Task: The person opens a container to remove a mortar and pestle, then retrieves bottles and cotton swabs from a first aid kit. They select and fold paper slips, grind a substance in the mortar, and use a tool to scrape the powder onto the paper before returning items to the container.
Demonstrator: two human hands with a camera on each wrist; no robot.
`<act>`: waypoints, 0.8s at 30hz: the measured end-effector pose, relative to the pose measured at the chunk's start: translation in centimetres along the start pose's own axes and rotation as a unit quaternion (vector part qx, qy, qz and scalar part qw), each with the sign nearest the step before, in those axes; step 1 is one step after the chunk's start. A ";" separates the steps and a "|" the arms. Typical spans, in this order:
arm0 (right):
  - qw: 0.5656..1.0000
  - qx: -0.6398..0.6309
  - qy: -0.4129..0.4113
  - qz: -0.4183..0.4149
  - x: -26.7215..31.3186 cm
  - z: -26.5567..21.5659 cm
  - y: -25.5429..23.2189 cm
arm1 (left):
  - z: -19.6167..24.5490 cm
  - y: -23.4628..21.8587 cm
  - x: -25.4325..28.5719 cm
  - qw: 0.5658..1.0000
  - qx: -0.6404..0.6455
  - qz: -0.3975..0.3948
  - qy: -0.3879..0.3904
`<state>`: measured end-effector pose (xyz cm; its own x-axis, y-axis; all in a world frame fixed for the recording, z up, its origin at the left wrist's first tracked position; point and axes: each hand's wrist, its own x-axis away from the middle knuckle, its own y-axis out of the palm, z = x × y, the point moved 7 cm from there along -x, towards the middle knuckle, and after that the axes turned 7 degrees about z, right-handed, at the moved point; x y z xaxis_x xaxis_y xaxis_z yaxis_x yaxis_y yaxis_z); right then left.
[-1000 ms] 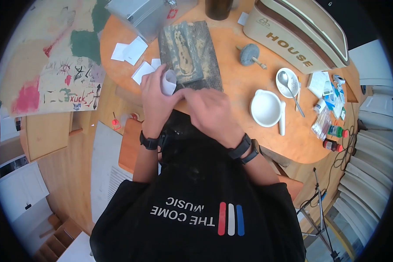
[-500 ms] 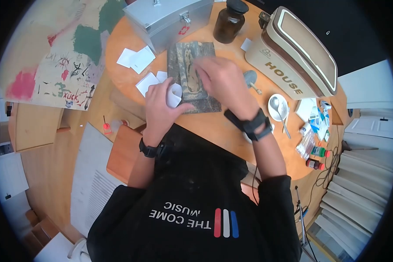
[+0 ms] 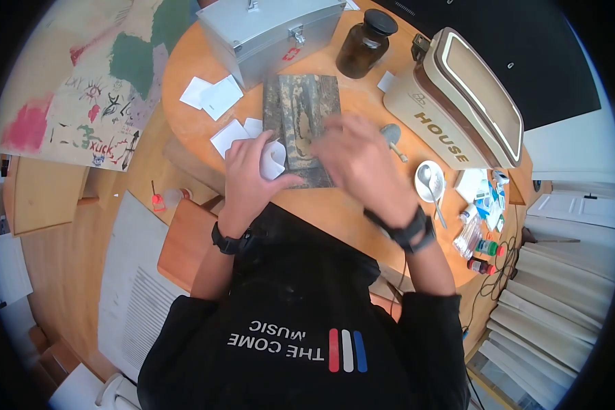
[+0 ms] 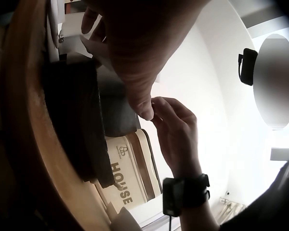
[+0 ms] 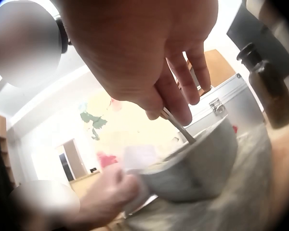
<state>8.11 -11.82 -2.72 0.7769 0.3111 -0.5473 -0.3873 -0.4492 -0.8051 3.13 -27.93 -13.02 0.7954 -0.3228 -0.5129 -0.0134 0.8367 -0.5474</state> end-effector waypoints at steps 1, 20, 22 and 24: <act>1.000 0.011 0.012 -0.020 0.4 -1.0 -0.1 | 0.0 0.0 0.1 1.000 0.001 -0.003 -0.005; 0.998 0.032 0.002 0.062 0.5 0.0 0.1 | -0.2 0.8 0.2 1.000 -0.009 0.023 0.017; 0.995 0.045 -0.005 0.092 -1.3 1.0 0.9 | 0.2 0.8 -0.3 1.000 -0.010 0.009 0.006; 0.996 0.051 -0.030 0.069 -1.4 1.4 2.4 | 0.3 0.7 -0.1 1.000 -0.021 0.016 0.017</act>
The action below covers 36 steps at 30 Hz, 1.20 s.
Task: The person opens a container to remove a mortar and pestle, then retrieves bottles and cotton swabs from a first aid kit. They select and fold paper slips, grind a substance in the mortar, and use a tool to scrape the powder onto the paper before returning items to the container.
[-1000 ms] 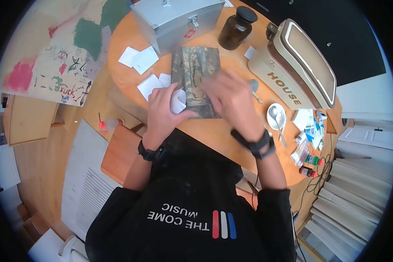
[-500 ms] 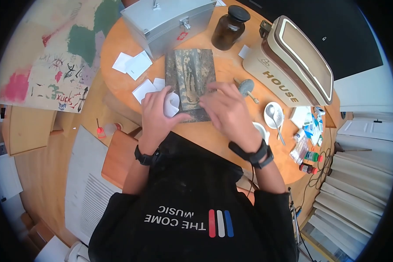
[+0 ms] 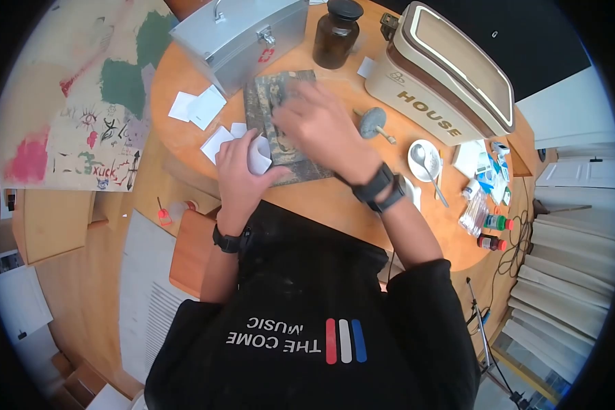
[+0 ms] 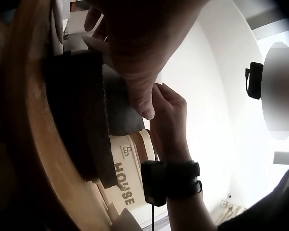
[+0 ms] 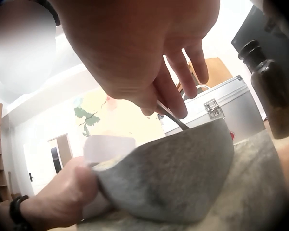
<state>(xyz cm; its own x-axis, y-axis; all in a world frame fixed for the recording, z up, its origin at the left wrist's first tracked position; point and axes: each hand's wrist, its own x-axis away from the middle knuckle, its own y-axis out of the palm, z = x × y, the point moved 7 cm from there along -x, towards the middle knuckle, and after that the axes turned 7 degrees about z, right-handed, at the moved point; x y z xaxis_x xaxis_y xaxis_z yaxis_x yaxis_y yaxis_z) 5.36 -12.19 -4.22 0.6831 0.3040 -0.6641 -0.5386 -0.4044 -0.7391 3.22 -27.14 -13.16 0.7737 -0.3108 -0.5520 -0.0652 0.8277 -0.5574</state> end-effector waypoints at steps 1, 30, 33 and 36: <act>1.000 -0.013 0.020 0.011 0.5 -0.5 -0.6 | -0.3 -0.2 0.0 1.000 -0.007 0.005 0.004; 0.955 -0.053 0.229 0.181 8.0 -4.1 -1.0 | 0.4 0.2 1.0 1.000 -0.006 -0.007 0.001; 0.923 -0.125 0.299 0.206 9.1 -4.7 -0.1 | 0.5 0.2 0.9 1.000 -0.002 -0.002 0.004; 0.798 -0.276 0.458 0.279 11.4 -4.9 1.7 | 0.4 0.3 1.0 1.000 -0.004 0.004 0.008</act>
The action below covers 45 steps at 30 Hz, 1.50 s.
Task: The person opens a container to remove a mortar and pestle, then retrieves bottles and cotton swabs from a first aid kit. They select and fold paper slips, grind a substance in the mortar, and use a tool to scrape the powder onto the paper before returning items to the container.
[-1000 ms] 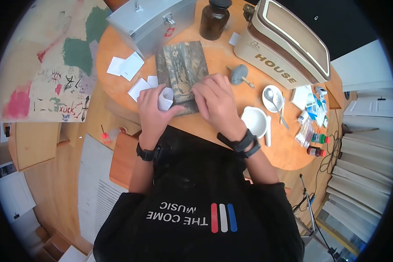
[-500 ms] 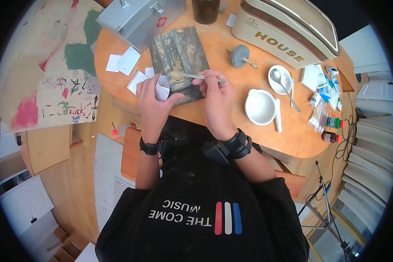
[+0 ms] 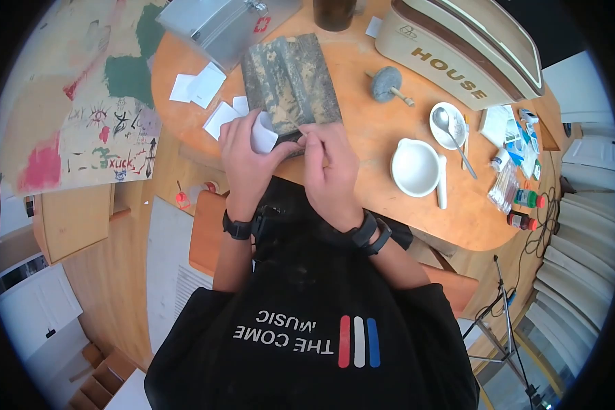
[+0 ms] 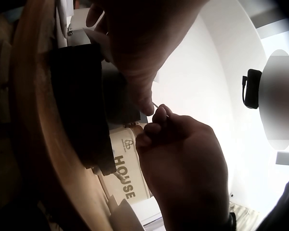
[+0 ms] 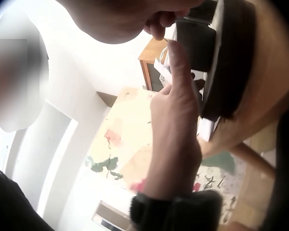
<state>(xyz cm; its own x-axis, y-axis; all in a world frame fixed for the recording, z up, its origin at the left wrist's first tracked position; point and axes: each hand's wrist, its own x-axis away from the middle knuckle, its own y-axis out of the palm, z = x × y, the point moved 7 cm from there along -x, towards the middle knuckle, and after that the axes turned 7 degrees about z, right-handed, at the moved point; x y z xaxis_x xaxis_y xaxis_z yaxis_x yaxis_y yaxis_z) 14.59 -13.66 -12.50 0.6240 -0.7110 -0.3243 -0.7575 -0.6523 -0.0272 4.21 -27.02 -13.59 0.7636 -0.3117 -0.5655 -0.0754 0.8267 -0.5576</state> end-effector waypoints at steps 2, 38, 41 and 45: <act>0.999 -0.038 0.033 0.019 0.5 0.2 0.2 | 0.1 0.0 0.0 1.000 -0.001 0.006 0.004; 0.991 0.094 -0.089 -0.040 -0.2 -2.7 0.2 | -0.5 0.5 -0.8 1.000 0.016 -0.014 -0.001; 0.961 0.144 -0.231 -0.054 -0.6 -3.2 0.7 | -0.6 0.5 -0.7 1.000 0.013 -0.011 0.006; 0.930 0.143 -0.319 -0.109 0.2 -3.7 1.7 | -1.1 0.7 -0.5 1.000 0.005 0.000 0.013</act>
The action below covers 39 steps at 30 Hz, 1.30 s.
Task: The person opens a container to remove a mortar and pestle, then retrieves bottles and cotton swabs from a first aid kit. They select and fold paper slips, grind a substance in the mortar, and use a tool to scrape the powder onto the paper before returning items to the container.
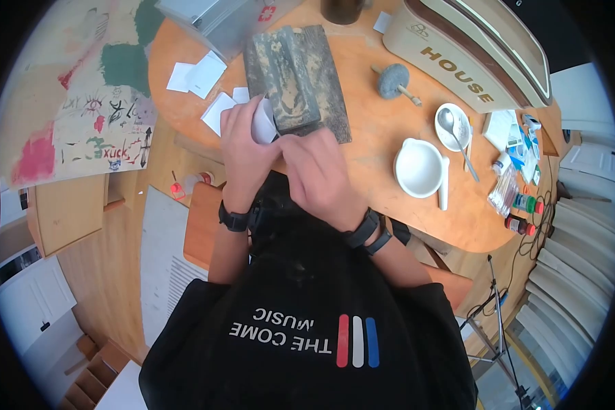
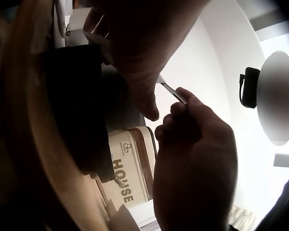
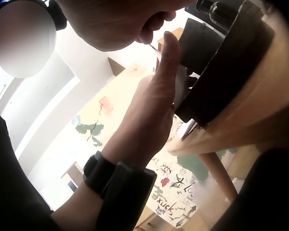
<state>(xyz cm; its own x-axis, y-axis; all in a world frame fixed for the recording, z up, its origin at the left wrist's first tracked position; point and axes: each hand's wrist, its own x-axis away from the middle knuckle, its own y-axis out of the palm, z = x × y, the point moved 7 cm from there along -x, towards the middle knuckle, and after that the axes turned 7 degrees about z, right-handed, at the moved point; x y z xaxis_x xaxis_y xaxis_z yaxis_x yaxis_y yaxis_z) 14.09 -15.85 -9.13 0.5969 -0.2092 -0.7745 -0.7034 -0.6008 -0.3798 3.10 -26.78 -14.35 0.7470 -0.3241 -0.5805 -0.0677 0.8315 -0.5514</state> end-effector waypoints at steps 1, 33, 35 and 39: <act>1.000 0.009 -0.010 0.010 0.0 -0.2 -0.1 | 0.0 0.0 -0.1 1.000 -0.002 0.001 0.003; 0.978 -0.027 -0.112 -0.172 -9.8 2.8 0.7 | 0.4 -1.2 -0.5 0.999 0.011 -0.001 -0.031; 0.981 -0.006 -0.123 -0.153 -11.4 4.2 1.9 | 0.6 -1.2 -0.4 0.999 0.014 -0.003 -0.031; 0.971 -0.001 -0.117 -0.207 -10.6 5.2 1.4 | 0.6 -1.7 -0.5 0.999 0.012 -0.004 -0.034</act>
<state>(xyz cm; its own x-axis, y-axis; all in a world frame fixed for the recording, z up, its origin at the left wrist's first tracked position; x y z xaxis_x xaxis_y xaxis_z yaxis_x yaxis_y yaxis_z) 4.76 -10.50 -4.03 0.7242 0.2313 -0.6496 -0.4213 -0.5974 -0.6824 3.26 -27.76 -12.76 0.7907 -0.2992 -0.5341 -0.0471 0.8401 -0.5403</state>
